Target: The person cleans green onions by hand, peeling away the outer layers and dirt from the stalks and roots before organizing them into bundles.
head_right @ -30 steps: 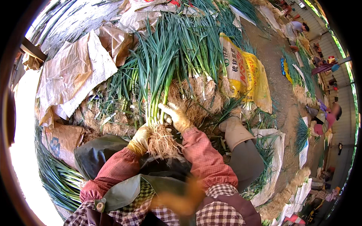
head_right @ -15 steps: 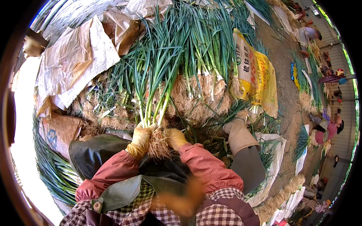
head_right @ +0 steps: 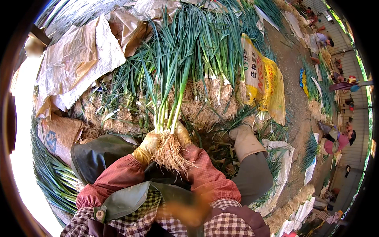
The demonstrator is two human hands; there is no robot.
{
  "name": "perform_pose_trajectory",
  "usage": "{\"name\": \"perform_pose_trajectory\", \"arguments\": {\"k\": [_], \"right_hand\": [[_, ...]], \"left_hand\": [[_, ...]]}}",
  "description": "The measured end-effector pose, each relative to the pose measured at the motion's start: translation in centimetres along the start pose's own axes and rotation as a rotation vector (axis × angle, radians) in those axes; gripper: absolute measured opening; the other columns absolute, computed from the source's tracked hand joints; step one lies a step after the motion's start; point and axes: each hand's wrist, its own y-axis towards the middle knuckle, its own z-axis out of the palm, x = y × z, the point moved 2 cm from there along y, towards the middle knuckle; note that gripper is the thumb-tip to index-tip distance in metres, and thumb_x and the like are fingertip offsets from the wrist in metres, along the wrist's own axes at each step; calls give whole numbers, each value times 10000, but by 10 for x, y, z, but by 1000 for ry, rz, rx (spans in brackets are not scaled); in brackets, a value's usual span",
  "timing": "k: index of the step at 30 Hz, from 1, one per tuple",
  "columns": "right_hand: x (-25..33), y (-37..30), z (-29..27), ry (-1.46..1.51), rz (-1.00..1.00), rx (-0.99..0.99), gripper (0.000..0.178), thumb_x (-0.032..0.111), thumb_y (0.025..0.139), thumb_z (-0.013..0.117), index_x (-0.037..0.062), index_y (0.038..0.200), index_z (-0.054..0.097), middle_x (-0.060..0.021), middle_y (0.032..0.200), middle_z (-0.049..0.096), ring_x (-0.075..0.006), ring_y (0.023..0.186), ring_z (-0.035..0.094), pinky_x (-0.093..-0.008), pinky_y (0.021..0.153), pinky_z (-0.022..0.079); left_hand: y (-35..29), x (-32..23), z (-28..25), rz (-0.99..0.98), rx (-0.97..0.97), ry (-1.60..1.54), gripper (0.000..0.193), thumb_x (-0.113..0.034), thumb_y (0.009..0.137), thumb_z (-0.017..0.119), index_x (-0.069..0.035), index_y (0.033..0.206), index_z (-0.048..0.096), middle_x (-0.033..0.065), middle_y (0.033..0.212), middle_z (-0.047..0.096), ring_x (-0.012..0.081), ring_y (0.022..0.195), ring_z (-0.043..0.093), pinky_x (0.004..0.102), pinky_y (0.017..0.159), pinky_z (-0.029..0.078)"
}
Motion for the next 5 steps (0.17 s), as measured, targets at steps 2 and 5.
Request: {"name": "perform_pose_trajectory", "arguments": {"k": [2, 5], "right_hand": [[-4, 19, -38, -313, 80, -68, 251, 145, 822, 527, 7, 1028, 564, -72, 827, 596, -134, 663, 557, -243, 587, 476], [-14, 15, -59, -874, 164, -69, 227, 101, 787, 583, -12, 983, 601, -142, 849, 624, -202, 655, 599, -308, 622, 516]], "left_hand": [[2, 0, 5, -10, -40, 137, 248, -61, 785, 611, -8, 1010, 523, 77, 772, 600, 180, 658, 592, 312, 561, 513], [9, 4, -9, -14, -47, 172, 291, -82, 798, 604, 7, 1059, 512, 83, 826, 609, 150, 679, 582, 267, 575, 487]]}}
